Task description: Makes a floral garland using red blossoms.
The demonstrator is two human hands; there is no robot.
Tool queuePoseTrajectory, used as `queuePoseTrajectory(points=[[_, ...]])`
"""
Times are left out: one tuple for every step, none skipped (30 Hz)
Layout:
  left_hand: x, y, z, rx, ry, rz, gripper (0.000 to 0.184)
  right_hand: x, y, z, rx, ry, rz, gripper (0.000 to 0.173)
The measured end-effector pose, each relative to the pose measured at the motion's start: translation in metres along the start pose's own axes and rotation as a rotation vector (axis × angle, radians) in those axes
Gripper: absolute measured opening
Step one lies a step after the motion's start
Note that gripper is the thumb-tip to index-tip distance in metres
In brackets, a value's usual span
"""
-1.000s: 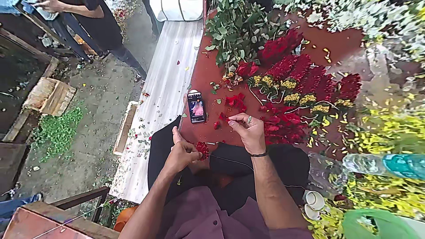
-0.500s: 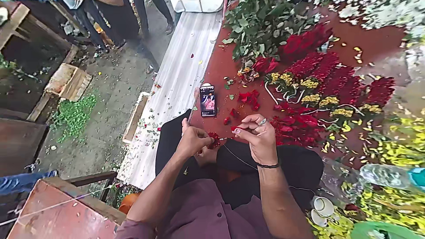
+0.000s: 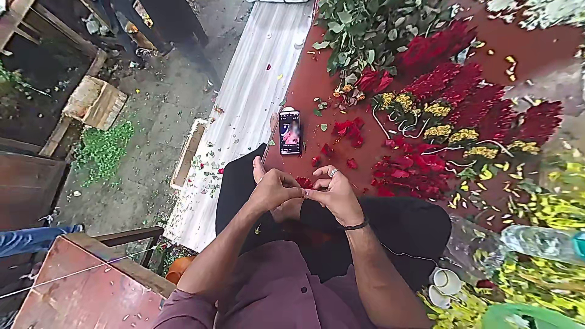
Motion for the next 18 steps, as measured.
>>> queuePoseTrajectory(points=[[-0.001,0.0,-0.001,0.02,-0.003,-0.006,0.013,0.001,-0.002,0.004,-0.018,0.019,-0.008,0.066],[-0.001,-0.001,-0.001,0.037,-0.004,-0.005,0.011,0.003,-0.004,0.007,-0.027,0.033,-0.016,0.074],[0.0,-0.002,-0.002,0.05,-0.006,0.002,0.011,0.006,-0.005,0.01,-0.026,0.048,-0.033,0.082],[0.002,-0.003,-0.002,0.058,-0.009,0.014,0.012,0.01,-0.006,0.01,-0.019,0.07,-0.06,0.091],[0.004,-0.004,-0.004,0.067,-0.01,0.033,0.013,0.013,-0.006,0.008,-0.018,0.106,-0.094,0.1],[0.007,-0.005,-0.005,0.079,-0.011,0.052,0.013,0.015,-0.005,0.007,-0.023,0.156,-0.128,0.105],[0.011,-0.005,-0.006,0.091,-0.01,0.071,0.013,0.014,-0.003,0.007,-0.04,0.198,-0.173,0.108],[0.014,-0.005,-0.007,0.104,-0.011,0.084,0.013,0.01,-0.001,0.008,-0.052,0.225,-0.217,0.107],[0.017,-0.006,-0.008,0.113,-0.017,0.094,0.012,0.005,0.001,0.011,-0.057,0.233,-0.247,0.1],[0.02,-0.007,-0.008,0.111,-0.021,0.109,0.013,0.001,0.001,0.013,-0.049,0.211,-0.254,0.087],[0.023,-0.009,-0.009,0.111,-0.02,0.128,0.014,-0.001,0.001,0.014,-0.018,0.18,-0.231,0.068],[0.027,-0.009,-0.009,0.119,-0.013,0.148,0.015,0.001,-0.001,0.012,0.036,0.162,-0.182,0.046],[0.031,-0.009,-0.01,0.133,-0.004,0.172,0.016,0.004,-0.003,0.009,0.088,0.161,-0.133,0.026],[0.034,-0.009,-0.012,0.146,-0.005,0.194,0.017,0.009,-0.004,0.005,0.123,0.163,-0.094,0.014],[0.036,-0.009,-0.012,0.147,-0.028,0.218,0.018,0.012,-0.004,0.001,0.144,0.168,-0.089,0.011],[0.038,-0.009,-0.009,0.137,-0.093,0.239,0.019,0.013,-0.002,-0.003,0.167,0.16,-0.117,0.01],[0.039,-0.008,-0.003,0.11,-0.215,0.253,0.019,0.011,0.0,-0.009,0.197,0.13,-0.164,0.01],[0.037,-0.007,0.008,0.076,-0.375,0.238,0.02,0.009,0.004,-0.015,0.238,0.095,-0.209,0.011]])
Point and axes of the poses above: each hand's wrist, its own y-axis away from the middle knuckle, its own x-axis out of the back of the hand, z = x × y, the point moved 6 cm from there along -y, towards the middle knuckle, and after that the axes turned 5 degrees about z, right-handed, at the moved point
